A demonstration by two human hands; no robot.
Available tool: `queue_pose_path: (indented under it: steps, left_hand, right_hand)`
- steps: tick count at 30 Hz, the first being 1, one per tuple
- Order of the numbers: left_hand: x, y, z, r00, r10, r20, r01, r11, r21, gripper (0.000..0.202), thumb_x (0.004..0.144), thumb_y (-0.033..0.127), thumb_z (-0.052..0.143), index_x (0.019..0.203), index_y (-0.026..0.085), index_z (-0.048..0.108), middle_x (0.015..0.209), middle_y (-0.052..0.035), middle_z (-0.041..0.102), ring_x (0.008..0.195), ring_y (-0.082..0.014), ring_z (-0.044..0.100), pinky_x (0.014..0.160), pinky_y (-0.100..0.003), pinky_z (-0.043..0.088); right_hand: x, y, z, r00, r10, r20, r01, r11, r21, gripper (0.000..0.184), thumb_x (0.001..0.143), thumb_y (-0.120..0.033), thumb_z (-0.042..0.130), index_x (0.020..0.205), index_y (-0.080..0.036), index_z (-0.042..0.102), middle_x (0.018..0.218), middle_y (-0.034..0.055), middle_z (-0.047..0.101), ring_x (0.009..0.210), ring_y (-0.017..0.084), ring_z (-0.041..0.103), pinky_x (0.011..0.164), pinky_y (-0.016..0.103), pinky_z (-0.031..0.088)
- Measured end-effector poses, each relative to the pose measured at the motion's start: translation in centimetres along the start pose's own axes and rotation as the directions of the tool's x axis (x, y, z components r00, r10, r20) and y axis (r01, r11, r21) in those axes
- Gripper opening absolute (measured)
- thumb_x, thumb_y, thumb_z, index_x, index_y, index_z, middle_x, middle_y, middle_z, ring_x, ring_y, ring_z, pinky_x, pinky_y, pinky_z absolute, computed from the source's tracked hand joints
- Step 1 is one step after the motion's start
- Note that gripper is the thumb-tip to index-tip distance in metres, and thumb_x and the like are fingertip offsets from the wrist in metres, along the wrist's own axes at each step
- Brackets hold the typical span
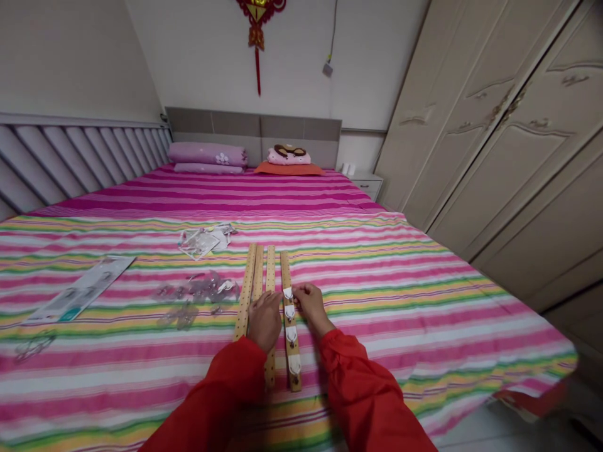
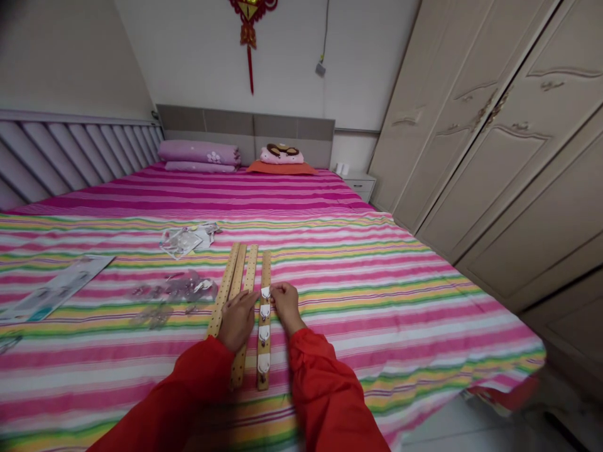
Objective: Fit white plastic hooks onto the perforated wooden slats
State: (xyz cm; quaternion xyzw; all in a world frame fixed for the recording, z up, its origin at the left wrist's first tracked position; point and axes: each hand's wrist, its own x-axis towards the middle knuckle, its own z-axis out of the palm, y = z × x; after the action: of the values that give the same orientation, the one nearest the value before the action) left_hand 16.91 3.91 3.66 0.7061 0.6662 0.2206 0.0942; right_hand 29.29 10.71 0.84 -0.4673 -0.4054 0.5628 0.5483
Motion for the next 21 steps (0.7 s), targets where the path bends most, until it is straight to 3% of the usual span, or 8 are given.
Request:
queue_pose_path:
  steps: [7, 21]
  left_hand:
    - [-0.4, 0.2, 0.0, 0.996, 0.056, 0.068, -0.062, 0.994, 0.092, 0.052, 0.085, 0.01, 0.038, 0.132, 0.025, 0.053, 0.14, -0.0038, 0.053, 0.136, -0.0256, 0.037, 0.108, -0.049, 0.027]
    - [0.3, 0.7, 0.3, 0.996, 0.011, 0.094, -0.021, 0.994, 0.109, 0.053, 0.087, 0.013, 0.035, 0.137, 0.023, 0.048, 0.144, -0.0045, 0.049, 0.138, -0.0265, 0.033, 0.109, -0.053, 0.025]
  right_hand:
    - [0.6, 0.9, -0.6, 0.999, -0.037, 0.039, 0.039, 0.997, -0.06, 0.025, 0.052, -0.027, 0.068, 0.074, -0.016, 0.074, 0.054, -0.0023, 0.063, 0.05, 0.013, 0.052, 0.05, 0.025, 0.041]
    - [0.0, 1.0, -0.8, 0.997, -0.018, 0.07, 0.021, 0.999, -0.049, 0.03, 0.053, -0.025, 0.071, 0.081, -0.015, 0.075, 0.059, -0.0015, 0.064, 0.052, 0.012, 0.05, 0.051, 0.025, 0.04]
